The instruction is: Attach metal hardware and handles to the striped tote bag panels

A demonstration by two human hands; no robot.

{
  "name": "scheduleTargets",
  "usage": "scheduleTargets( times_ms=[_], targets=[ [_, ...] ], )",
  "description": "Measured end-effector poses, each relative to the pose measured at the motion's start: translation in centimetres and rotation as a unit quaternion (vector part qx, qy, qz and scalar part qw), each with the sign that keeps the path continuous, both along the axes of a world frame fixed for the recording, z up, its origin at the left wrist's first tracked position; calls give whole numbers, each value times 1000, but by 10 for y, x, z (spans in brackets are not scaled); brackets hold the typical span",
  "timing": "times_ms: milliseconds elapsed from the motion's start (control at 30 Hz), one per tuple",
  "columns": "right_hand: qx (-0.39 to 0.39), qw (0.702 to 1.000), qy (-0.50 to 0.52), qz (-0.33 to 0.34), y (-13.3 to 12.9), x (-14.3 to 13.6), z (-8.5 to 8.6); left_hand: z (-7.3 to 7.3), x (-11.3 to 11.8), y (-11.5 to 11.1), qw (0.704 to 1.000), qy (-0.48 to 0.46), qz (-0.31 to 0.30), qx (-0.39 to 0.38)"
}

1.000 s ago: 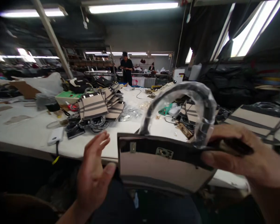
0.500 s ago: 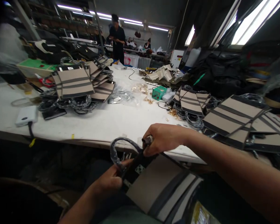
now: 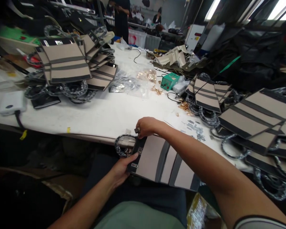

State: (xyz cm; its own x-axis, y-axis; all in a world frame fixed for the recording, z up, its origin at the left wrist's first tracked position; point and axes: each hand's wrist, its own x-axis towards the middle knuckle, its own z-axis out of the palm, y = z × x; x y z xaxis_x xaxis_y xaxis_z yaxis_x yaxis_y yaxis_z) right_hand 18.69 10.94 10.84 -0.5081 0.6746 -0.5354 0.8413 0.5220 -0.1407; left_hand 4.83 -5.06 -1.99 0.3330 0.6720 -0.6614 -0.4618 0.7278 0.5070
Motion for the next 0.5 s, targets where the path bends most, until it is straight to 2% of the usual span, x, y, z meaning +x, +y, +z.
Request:
scheduleTargets(
  times_ms=[100,167,200,233,267,300,367,433,467,500],
  targets=[
    [12,999,32,-23,9,11,-9,3,10,10,999,1,15,30],
    [73,987,126,-65,2,19,-10,7,17,12,999,7,35,39],
    [108,967,206,-102,-7,22,-10,8,19,12,998,9,44,37],
    [135,934,295,-150,-18,25,-10,10,21,12,998,11,51,34],
    [149,886,389,-206,-31,27,-10,11,22,12,998,12,57,32],
    [148,823,482,-263,-44,29,-11,13,23,12,998,12,61,31],
    [104,671,645,-350,-70,30,-19,16,23,14,997,15,69,29],
    [43,526,756,-386,-88,27,-33,18,23,17,997,19,74,20],
    [16,471,790,-393,-93,25,-41,19,24,18,997,21,74,16],
    [-4,431,809,-398,-96,23,-50,19,24,19,997,23,75,12]
  ],
)
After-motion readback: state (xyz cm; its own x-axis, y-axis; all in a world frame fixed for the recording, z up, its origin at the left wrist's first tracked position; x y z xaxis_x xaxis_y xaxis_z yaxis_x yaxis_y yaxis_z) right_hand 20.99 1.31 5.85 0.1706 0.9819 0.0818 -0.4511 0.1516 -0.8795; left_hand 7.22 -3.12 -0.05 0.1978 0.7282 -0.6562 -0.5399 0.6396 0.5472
